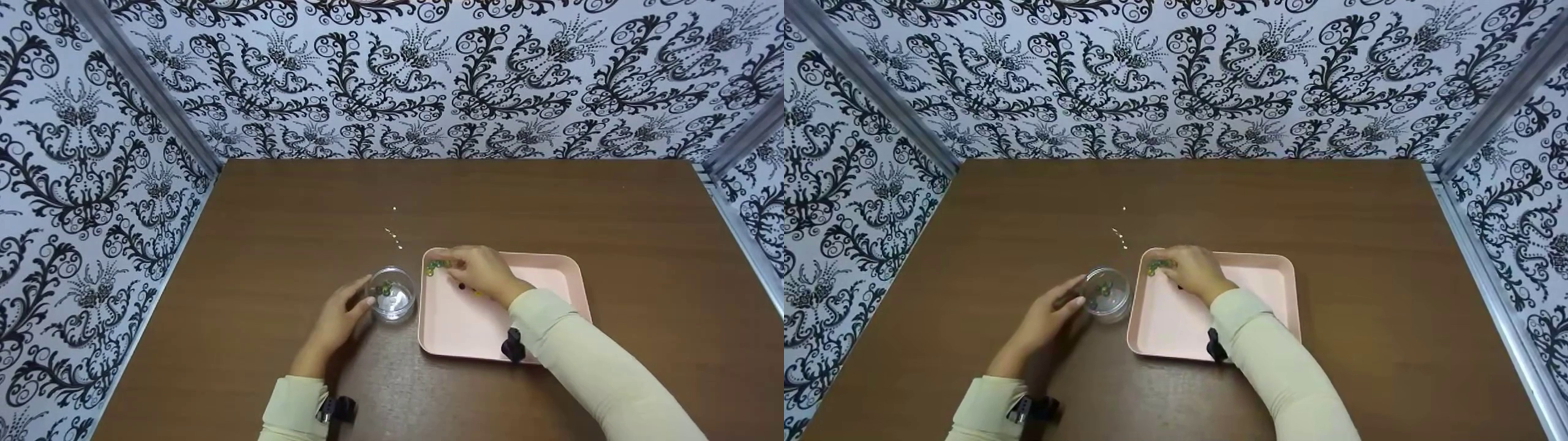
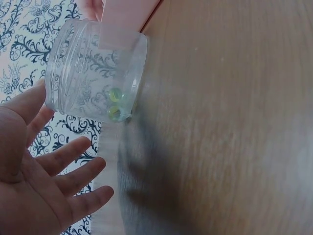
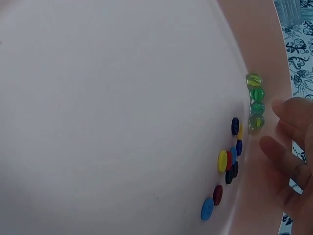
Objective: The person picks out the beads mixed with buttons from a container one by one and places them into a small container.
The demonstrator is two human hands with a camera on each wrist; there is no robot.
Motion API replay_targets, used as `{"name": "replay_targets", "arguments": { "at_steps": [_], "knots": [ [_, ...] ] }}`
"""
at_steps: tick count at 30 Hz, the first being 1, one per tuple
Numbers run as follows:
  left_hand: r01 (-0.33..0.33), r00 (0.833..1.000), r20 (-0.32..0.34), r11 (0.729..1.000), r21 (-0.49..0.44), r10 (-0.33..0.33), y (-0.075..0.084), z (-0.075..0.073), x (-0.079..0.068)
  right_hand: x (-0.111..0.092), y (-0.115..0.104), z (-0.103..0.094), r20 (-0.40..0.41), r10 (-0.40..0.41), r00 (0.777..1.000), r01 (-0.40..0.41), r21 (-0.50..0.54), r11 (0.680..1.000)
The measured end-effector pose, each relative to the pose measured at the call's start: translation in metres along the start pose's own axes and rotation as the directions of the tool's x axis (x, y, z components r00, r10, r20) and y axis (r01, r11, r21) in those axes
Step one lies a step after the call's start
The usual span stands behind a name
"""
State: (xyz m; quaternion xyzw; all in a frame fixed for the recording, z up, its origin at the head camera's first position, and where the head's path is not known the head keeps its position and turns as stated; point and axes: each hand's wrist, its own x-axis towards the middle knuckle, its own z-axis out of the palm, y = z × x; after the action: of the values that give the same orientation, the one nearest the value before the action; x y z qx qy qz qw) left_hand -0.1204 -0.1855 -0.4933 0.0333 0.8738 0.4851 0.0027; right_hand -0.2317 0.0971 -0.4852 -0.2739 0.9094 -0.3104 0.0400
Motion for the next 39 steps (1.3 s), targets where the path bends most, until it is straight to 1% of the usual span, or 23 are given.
{"name": "replay_targets", "arguments": {
  "at_steps": [7,13,21,26,39],
  "knots": [
    [-0.005,1.000,-0.003,1.000,-0.002,0.005,0.0006,-0.0003,-0.0003,0.0013,0.0000,0.0001,0.033,0.039,0.999,-0.038,-0.015,0.999],
    [0.000,1.000,-0.009,1.000,-0.012,0.000,0.0008,-0.0002,-0.0003,0.0025,0.0006,0.0011,0.046,0.052,0.998,-0.051,-0.022,0.998],
    [-0.001,1.000,0.002,1.000,0.011,0.001,0.0022,-0.0010,-0.0002,0.0015,0.0014,0.0015,0.048,0.017,0.999,-0.014,-0.069,0.998],
    [0.001,1.000,0.007,1.000,0.017,-0.001,0.0023,-0.0011,0.0000,0.0023,0.0023,0.0027,0.060,0.016,0.998,-0.013,-0.062,0.998],
    [-0.010,1.000,0.002,1.000,0.005,0.010,0.0024,-0.0011,0.0010,0.0031,0.0031,0.0044,0.043,0.001,0.999,0.001,-0.053,0.999]
  ]
}}
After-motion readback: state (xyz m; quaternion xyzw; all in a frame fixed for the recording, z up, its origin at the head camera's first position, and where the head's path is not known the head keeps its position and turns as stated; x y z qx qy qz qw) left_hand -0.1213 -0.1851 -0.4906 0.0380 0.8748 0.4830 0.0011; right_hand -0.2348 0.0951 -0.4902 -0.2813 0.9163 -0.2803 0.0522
